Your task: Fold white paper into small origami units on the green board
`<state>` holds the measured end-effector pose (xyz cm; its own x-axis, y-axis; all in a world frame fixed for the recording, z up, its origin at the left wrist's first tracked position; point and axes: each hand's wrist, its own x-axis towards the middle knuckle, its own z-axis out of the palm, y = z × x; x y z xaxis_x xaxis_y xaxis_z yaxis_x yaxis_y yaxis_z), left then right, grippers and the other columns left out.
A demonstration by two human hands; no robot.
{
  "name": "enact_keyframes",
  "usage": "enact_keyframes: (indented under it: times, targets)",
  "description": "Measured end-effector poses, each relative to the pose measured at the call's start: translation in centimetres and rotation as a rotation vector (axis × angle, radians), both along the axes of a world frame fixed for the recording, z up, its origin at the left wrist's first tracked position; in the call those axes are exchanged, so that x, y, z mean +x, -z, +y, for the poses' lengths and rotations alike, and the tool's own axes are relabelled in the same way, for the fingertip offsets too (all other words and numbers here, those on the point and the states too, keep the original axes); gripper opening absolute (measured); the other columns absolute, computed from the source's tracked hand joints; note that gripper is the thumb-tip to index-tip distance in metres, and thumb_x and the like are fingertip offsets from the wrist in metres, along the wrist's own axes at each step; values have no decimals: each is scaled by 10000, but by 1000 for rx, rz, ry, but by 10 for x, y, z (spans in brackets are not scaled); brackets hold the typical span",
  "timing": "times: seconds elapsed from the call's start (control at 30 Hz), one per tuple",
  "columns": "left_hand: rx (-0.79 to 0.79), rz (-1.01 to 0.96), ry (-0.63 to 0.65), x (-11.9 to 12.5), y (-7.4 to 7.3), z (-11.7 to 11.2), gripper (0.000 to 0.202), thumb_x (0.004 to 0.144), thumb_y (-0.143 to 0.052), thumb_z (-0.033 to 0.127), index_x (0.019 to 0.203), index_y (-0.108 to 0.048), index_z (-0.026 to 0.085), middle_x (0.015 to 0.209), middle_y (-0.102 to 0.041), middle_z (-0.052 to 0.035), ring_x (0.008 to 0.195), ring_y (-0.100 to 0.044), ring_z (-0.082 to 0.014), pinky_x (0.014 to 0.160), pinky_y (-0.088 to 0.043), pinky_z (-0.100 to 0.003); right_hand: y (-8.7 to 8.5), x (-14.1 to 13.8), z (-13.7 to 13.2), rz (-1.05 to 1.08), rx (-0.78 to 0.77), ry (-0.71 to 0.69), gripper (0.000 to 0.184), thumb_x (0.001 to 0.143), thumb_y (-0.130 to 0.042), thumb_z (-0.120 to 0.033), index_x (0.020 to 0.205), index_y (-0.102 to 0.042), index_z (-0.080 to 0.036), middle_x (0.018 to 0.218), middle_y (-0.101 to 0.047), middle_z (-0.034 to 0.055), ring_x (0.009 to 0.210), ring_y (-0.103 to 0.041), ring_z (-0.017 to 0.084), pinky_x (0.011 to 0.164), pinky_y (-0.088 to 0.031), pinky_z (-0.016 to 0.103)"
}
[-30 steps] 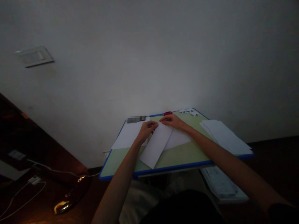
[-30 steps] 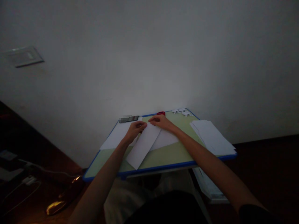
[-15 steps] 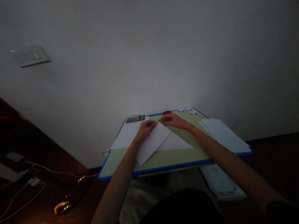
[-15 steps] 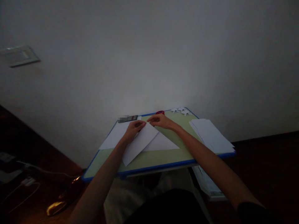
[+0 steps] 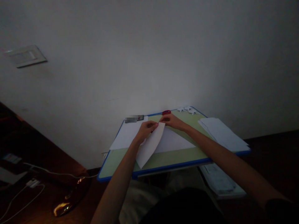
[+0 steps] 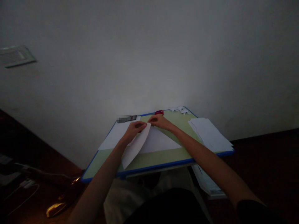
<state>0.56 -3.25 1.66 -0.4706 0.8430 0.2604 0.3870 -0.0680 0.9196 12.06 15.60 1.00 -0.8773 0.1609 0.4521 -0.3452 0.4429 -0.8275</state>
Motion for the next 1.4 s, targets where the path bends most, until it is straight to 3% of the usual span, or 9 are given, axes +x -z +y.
enact_keyframes:
  times: [0.37,0.6,0.8,1.0,1.4]
  targets:
    - [-98,-103,-4,0,0,0,397,750,-772,549,905,-774,183,893,-726,-51,822,-615,-187,710,-431,-286,10,-10,0,97,154,142,135,808,-664,-259,816,-749,-156,822,-735,66,781,-660,203,723,-504,303]
    - [-72,-163,7,-4,0,-1,393,708,-817,524,892,-762,180,876,-727,-41,772,-605,-168,663,-400,-267,0,-2,-13,69,33,72,241,847,-662,-362,876,-762,-145,859,-756,75,782,-668,201,716,-506,303]
    - [-45,-162,-33,-4,0,0,351,691,-834,483,861,-751,187,872,-722,-27,762,-597,-151,653,-388,-255,-7,3,-18,29,-43,119,289,847,-666,-393,940,-782,-145,861,-764,58,786,-672,179,697,-498,282]
    - [-19,-176,-75,-4,-1,1,328,667,-841,437,869,-745,197,837,-703,-11,738,-588,-141,649,-383,-256,-3,4,-14,10,-112,46,319,727,-790,-282,1018,-766,-155,877,-778,58,807,-712,182,768,-540,299]
    - [35,-100,-91,-4,-3,1,254,687,-803,411,812,-732,201,774,-659,11,672,-529,-123,623,-375,-255,0,2,-18,71,-20,29,318,748,-786,-327,1016,-760,-156,861,-775,66,804,-726,193,771,-572,322]
